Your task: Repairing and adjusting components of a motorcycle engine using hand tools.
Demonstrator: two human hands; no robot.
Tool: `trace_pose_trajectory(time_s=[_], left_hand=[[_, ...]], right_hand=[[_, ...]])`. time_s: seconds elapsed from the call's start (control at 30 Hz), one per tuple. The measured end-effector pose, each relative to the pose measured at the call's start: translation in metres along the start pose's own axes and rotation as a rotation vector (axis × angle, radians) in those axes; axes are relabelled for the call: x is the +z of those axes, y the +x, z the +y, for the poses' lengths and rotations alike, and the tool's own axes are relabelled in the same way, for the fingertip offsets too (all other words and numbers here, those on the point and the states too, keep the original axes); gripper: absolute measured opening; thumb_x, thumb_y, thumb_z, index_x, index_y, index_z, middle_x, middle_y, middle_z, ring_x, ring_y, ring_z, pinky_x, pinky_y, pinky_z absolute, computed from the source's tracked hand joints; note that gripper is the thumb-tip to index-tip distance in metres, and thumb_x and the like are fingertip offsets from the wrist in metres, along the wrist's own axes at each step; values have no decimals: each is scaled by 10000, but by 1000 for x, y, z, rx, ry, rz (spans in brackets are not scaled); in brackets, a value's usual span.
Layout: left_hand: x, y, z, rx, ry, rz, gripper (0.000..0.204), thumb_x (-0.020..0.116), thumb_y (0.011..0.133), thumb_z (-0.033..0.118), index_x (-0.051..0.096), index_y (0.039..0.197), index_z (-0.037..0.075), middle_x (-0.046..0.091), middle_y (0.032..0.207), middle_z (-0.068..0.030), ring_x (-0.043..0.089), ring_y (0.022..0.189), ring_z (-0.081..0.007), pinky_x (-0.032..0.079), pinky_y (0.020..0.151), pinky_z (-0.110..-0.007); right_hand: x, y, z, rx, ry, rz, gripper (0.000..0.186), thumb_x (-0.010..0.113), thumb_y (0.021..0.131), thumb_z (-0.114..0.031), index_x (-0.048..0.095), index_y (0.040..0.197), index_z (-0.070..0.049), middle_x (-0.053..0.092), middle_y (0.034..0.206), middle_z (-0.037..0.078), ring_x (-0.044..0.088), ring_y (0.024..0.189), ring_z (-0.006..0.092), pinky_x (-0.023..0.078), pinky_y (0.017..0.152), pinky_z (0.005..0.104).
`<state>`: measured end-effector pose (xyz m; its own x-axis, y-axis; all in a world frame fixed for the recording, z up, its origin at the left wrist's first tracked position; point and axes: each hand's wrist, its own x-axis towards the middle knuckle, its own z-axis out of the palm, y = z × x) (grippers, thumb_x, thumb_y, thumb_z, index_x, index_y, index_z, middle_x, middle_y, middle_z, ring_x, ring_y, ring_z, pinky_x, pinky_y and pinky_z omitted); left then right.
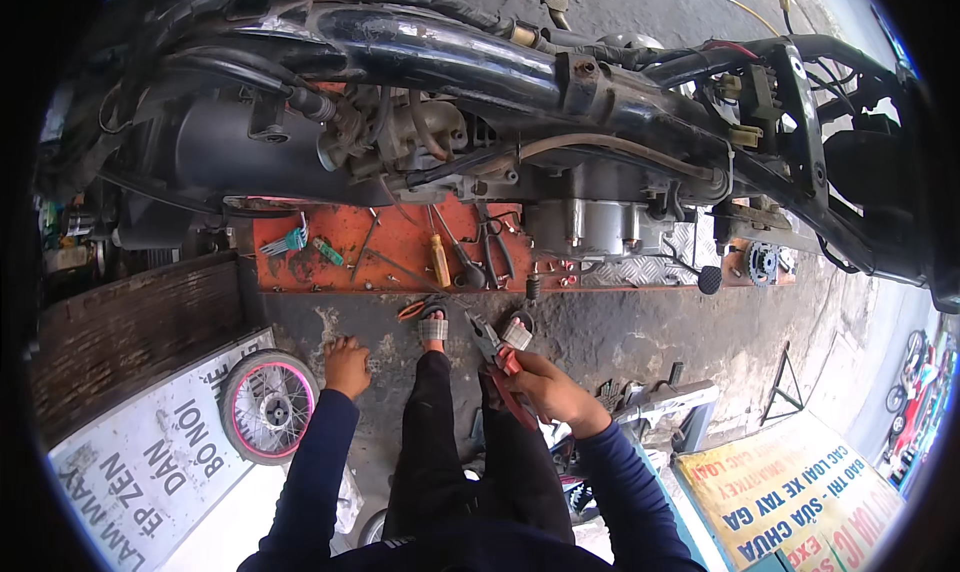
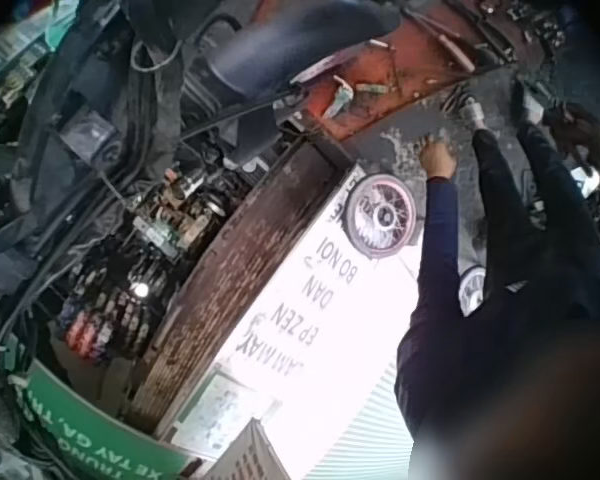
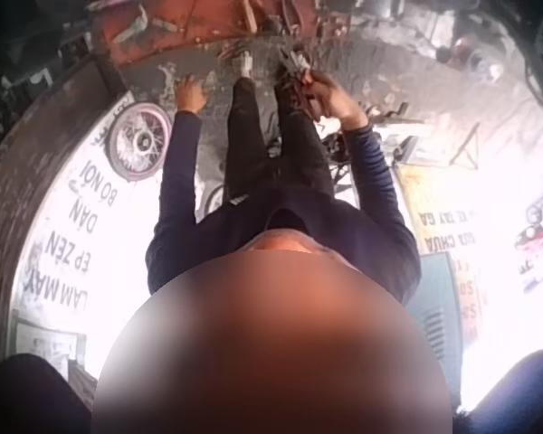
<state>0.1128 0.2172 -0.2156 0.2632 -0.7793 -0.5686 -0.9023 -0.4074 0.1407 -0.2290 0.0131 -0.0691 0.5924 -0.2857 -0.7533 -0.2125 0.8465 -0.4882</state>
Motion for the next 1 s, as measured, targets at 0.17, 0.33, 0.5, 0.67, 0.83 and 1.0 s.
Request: trace_pose_trajectory(time_s=[0.17, 0.33, 0.5, 0.67, 0.83, 1.0], left_hand=[[69, -42, -48, -305, -139, -1133, 924, 554, 787, 810, 641, 1241, 10, 690, 1133, -239, 658, 1091, -372, 520, 921, -442], [158, -106, -7, 2, -266, -1075, 1122, 375, 731, 955, 609, 1334, 38, 575, 1379, -214, 513, 1314, -362, 406, 1090, -463], [110, -91, 49, 12, 186, -985, 848, 572, 843, 738, 622, 1323, 41, 594, 1380, -149, 506, 1324, -345, 377, 1102, -506], [115, -43, 45, 122, -629, -445, 353, 691, 914, 302, 670, 1134, 27, 693, 1137, -160, 679, 1034, -277, 520, 892, -428], [73, 51, 70, 120, -1089, 22, 249, 652, 956, 203, 655, 1085, -11, 716, 957, -97, 693, 821, -177, 532, 755, -308], [-73, 87, 121, 233, -1531, 240, 205, 590, 1001, 158, 662, 1104, -4, 698, 941, -51, 630, 813, -100, 496, 748, -246]], right_hand=[[-16, 91, 107, 60, -447, 214, 239, 542, 929, -189, 566, 1037, 23, 640, 813, 142, 660, 804, 263, 500, 755, 396], [0, 237, 158, -379, -850, 521, 400, 593, 862, -191, 493, 1202, -6, 591, 1088, 331, 571, 1016, 538, 468, 873, 563], [29, 302, 105, -367, -856, 696, 508, 614, 872, -211, 450, 1295, 18, 523, 1172, 317, 548, 1051, 506, 460, 895, 563], [41, 323, 75, -492, -878, 796, 565, 622, 887, -181, 416, 1382, -1, 489, 1233, 262, 508, 1145, 467, 428, 948, 545], [53, 289, 70, -602, -912, 901, 455, 626, 900, -110, 498, 1319, 12, 556, 1210, 255, 597, 1060, 412, 488, 873, 481], [111, 143, -45, -1133, 200, 679, 215, 629, 987, -134, 649, 1116, 37, 683, 898, 44, 614, 703, 99, 495, 616, 250]])
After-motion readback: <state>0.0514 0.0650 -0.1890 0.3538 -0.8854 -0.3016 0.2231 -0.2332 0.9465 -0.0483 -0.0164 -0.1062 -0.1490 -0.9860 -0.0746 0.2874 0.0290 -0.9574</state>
